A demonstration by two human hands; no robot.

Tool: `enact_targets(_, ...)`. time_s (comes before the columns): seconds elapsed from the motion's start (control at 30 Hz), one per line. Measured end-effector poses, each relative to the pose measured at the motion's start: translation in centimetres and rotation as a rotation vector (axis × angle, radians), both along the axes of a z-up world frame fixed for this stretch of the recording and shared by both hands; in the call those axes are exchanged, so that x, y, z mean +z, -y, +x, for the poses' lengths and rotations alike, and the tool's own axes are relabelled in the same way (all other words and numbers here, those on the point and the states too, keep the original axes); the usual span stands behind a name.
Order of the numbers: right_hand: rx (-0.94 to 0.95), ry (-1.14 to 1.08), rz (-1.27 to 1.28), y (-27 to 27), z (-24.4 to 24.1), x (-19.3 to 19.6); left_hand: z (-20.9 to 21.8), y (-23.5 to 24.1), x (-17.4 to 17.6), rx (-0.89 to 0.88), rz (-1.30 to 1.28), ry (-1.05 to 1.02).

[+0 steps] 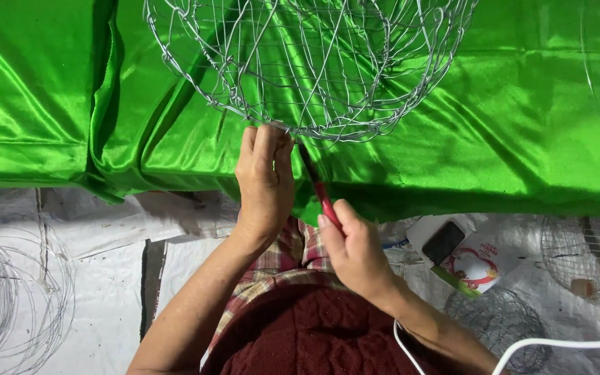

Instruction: The person is manually constructing a wire basket by twisting and cutting metal wires to form the rim and mesh.

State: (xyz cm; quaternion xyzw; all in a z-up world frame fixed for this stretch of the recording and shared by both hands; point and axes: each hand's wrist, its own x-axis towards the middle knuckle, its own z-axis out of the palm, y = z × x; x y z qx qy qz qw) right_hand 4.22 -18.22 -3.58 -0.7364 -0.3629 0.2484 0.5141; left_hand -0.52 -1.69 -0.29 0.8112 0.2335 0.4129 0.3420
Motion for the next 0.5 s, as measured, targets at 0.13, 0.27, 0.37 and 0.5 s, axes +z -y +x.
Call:
enact_targets(0.13,0.007,0.424,-0.153,-0.2,-0.6,-0.8,-0.2,0.6,0.2,0.017,0.034,-0.038)
enact_targets(0.27,0.078,0.852,-0.204,-0.6,0.0,-1.7,-0.4,0.8,0.1,0.028,0.035,-0.082)
enact_targets(0.37,0.116,1.001,-0.231,-0.9,0.5,-1.8,-0.7,0.5,-0.8,0.038,0.061,-0.103)
enact_targets(0.5,0.147,0.775,-0.137,-1.0,2.1,-2.2,-0.9,-0.9,-2.4,0.112,0.145,-0.153)
